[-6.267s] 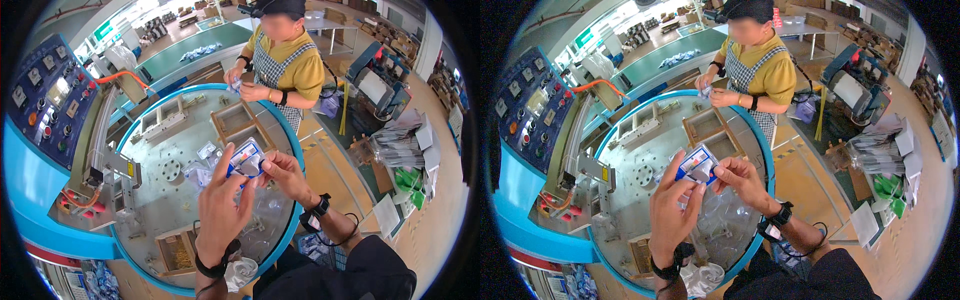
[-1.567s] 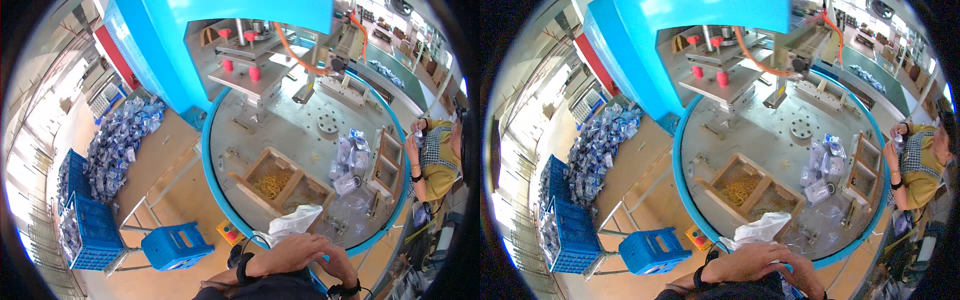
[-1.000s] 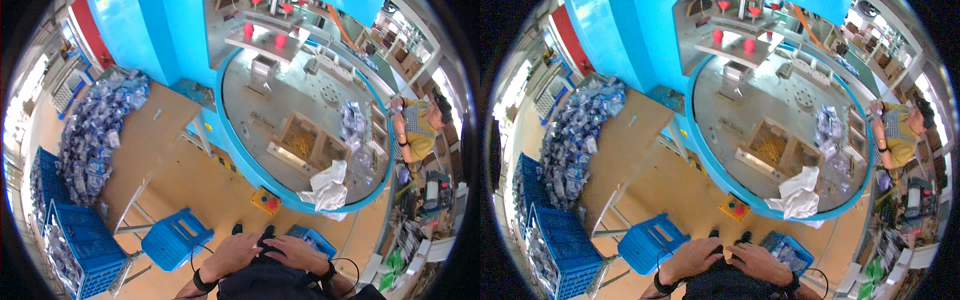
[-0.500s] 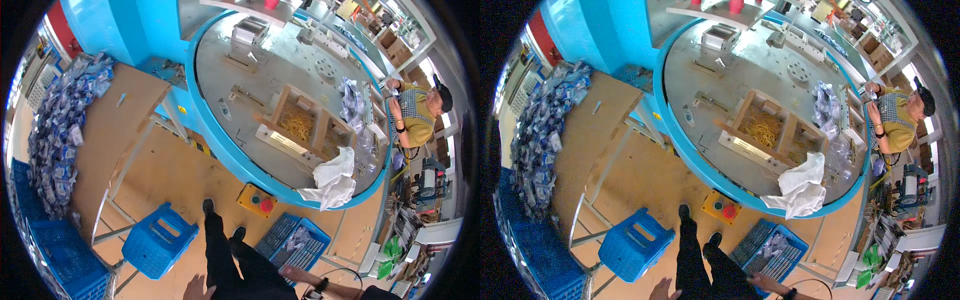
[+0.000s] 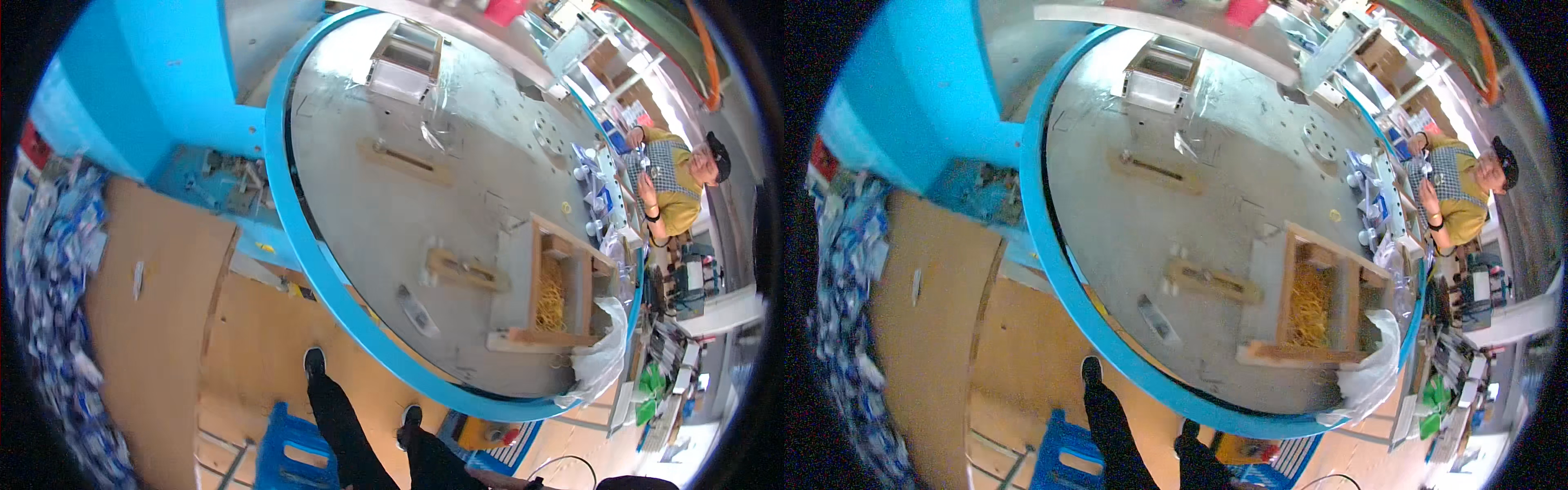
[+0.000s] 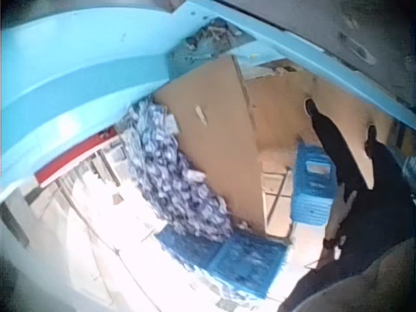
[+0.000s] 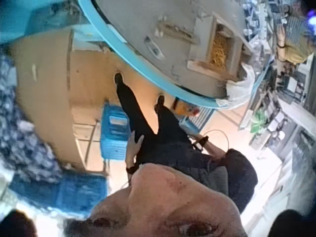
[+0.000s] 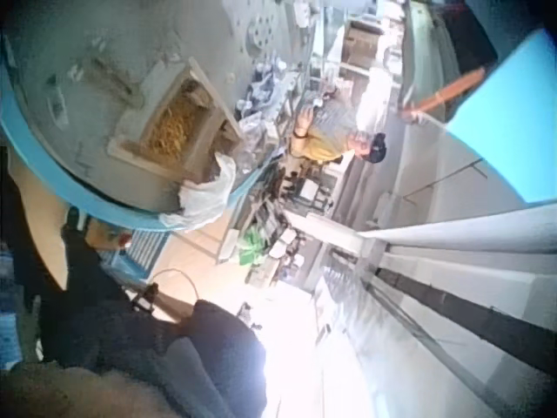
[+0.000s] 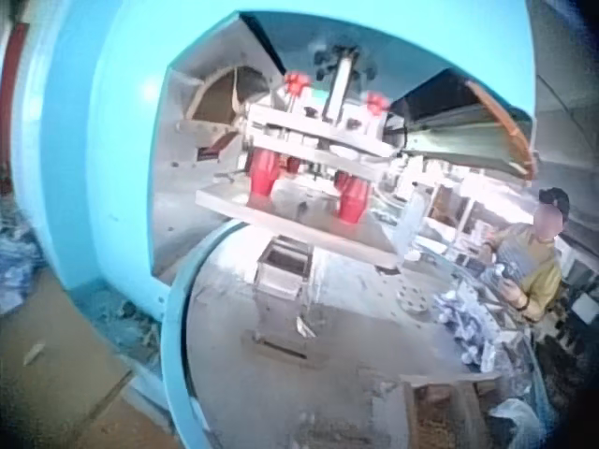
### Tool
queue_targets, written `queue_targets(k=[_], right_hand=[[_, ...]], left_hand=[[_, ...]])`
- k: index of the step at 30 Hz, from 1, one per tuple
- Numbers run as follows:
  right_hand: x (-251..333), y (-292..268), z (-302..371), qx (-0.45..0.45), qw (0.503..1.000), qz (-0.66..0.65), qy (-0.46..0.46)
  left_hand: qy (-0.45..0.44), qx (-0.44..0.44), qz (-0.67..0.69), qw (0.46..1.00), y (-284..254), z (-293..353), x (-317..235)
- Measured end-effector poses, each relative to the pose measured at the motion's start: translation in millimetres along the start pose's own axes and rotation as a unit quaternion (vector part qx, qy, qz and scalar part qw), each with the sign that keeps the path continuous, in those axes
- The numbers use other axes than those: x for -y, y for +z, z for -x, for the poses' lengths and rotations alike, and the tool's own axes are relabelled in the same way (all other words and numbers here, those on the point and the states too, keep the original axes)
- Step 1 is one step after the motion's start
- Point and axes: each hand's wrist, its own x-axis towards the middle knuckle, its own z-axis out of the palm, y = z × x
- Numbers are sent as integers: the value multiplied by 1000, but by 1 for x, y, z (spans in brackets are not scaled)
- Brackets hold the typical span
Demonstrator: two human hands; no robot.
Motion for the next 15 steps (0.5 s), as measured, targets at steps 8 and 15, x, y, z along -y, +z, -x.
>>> queue_targets(k=[8,15], right_hand=[[100,40,-17,-120,981,-12,-153],[140,45,-46,-114,968,-5,-225]], left_hand=[[115,39,10,993,-142,-43,-68],[281,18,-32,959,-179,-69,-149]])
